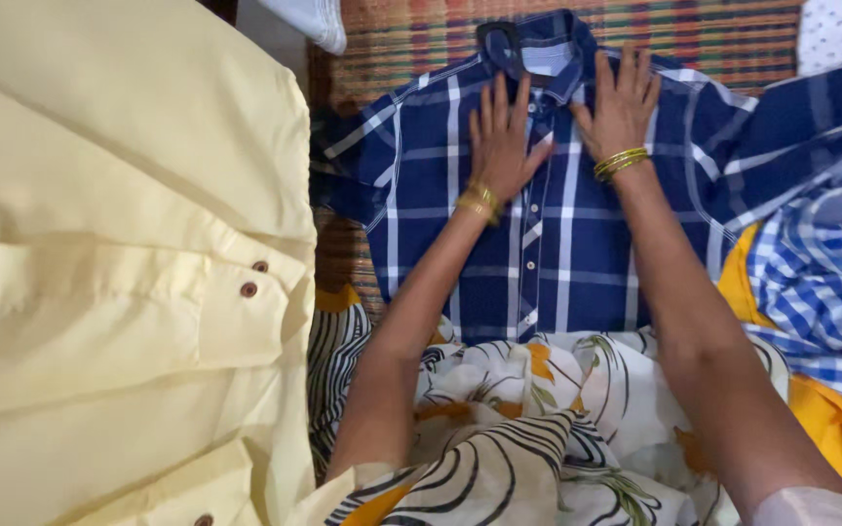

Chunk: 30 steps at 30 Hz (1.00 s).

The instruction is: The person buttons a blue and white checkered shirt laid flat on a woven mat. They systematically fasten each button from the bottom to the top, smooth the fabric, and place a hanger into the collar.

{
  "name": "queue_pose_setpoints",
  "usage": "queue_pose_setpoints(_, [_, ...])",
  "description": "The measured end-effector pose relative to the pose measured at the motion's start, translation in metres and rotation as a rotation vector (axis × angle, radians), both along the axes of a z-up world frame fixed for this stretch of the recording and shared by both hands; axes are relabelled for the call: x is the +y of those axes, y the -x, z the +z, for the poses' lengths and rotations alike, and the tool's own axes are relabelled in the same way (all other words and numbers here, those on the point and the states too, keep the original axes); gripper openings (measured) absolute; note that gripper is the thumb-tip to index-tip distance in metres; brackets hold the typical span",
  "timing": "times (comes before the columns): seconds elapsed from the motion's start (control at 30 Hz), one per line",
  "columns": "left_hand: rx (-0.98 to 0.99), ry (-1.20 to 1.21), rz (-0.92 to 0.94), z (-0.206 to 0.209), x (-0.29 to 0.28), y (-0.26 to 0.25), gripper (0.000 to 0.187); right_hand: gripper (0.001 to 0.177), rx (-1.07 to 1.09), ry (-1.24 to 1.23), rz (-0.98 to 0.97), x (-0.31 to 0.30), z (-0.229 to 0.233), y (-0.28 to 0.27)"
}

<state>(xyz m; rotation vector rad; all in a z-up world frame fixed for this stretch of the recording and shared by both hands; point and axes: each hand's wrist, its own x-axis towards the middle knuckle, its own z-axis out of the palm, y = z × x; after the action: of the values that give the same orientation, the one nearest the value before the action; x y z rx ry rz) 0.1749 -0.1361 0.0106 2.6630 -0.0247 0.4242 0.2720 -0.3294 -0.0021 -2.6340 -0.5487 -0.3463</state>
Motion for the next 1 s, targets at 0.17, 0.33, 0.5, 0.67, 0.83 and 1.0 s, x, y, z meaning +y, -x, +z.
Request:
queue_pose_setpoints(0.17, [0.174, -0.165, -0.018, 0.003, 0.005, 0.050, 0.100, 0.086, -0.001, 0.062, 0.006, 0.000, 0.013, 0.048])
queue_pose_setpoints(0.33, [0.203, -0.105, 0.037, 0.022, -0.022, 0.113, 0.102, 0.085, 0.199, 0.082, 0.000, -0.008, 0.033, 0.118])
queue_pose_setpoints(0.5, [0.102, -0.181, -0.019, -0.008, -0.014, 0.207, 0.088, 0.084, 0.362, 0.251, 0.037, -0.037, 0.017, 0.153])
queue_pose_setpoints(0.67, [0.325, -0.211, 0.106, -0.015, 0.011, 0.241, 0.091, 0.092, 0.516, 0.366, -0.067, -0.039, 0.010, 0.201])
queue_pose_setpoints(0.83, [0.210, -0.159, 0.318, -0.017, 0.037, 0.260, 0.090, 0.097, 0.602, 0.404, -0.024, -0.051, 0.016, 0.236])
queue_pose_setpoints(1.0, [0.178, 0.015, 0.610, -0.026, 0.077, 0.267, 0.089, 0.087, 0.598, 0.393, 0.040, -0.079, 0.018, 0.261])
